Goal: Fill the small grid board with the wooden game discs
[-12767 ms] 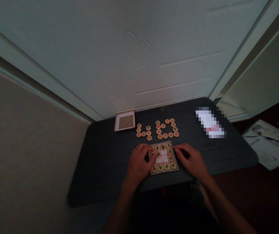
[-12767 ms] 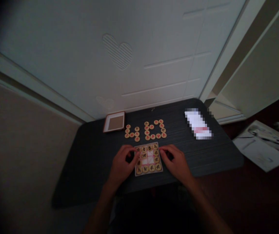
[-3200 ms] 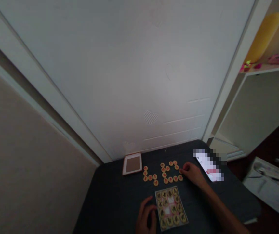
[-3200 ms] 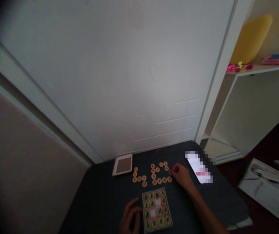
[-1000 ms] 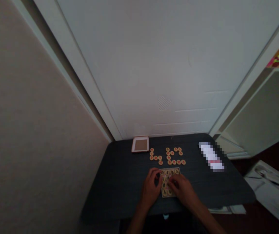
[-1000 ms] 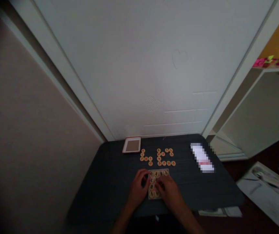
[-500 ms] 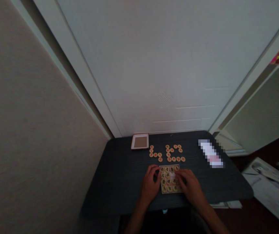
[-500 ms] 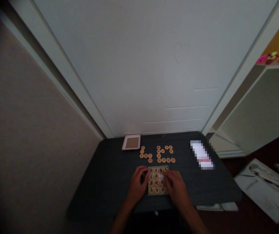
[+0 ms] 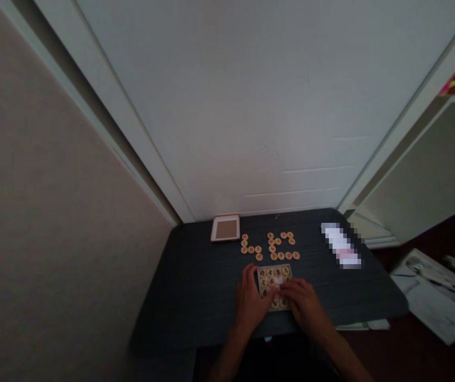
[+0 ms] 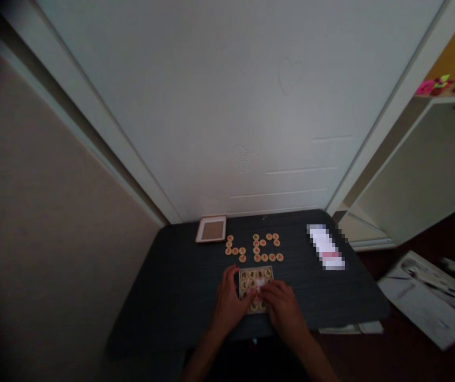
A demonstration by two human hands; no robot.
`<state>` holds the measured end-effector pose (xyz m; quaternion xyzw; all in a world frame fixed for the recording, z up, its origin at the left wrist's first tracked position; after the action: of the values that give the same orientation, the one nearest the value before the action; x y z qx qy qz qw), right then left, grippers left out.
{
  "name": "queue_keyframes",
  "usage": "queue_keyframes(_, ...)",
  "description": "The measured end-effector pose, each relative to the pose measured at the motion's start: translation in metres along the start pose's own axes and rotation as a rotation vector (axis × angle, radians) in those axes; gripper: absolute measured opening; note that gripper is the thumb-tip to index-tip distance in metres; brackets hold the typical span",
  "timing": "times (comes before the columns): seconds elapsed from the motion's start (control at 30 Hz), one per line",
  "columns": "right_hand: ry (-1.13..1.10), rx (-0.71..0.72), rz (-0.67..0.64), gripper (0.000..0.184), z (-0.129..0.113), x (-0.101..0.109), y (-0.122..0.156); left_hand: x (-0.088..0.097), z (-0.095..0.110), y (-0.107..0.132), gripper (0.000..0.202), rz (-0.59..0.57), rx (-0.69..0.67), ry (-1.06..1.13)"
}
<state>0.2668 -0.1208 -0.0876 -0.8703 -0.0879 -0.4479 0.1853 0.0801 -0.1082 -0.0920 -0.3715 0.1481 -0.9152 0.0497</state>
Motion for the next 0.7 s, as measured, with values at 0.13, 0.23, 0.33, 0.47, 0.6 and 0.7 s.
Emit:
queue_keyframes(0.13,0.008,-0.006,-0.025,0.037,0.003,0.000,0.003,-0.002,-0.002,0.000,0.063,-0.010,0.009,-0.006)
queue_keyframes(0.23,-0.004,-0.012,-0.040,0.038,0.005,0.000,0.003,-0.001,-0.002,0.000,0.064,-0.001,0.005,0.001)
queue_keyframes(0.33,-0.009,-0.014,-0.049,0.037,0.005,-0.001,0.003,-0.001,-0.001,0.000,0.063,-0.007,0.006,0.009)
queue_keyframes(0.47,-0.002,-0.014,-0.055,0.037,0.006,0.000,0.005,0.001,-0.002,0.002,0.057,-0.013,0.015,0.017)
queue_keyframes(0.6,0.018,0.028,-0.040,0.043,0.005,0.001,0.011,0.001,-0.002,0.003,0.053,-0.025,-0.003,0.026)
queue_keyframes(0.7,0.045,0.080,-0.032,0.047,0.003,-0.002,0.017,0.001,-0.002,0.004,0.055,-0.035,-0.012,0.029)
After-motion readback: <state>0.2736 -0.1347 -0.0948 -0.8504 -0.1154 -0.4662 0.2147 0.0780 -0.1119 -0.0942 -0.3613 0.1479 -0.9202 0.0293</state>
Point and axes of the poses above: each hand's wrist, its own y-axis away from the middle knuckle, its own x-axis out of the back of the hand, z = x × y, the point moved 5 cm from there along -y, towards the middle knuckle, and after that the axes turned 8 degrees about -x, right-handed, at the moved point
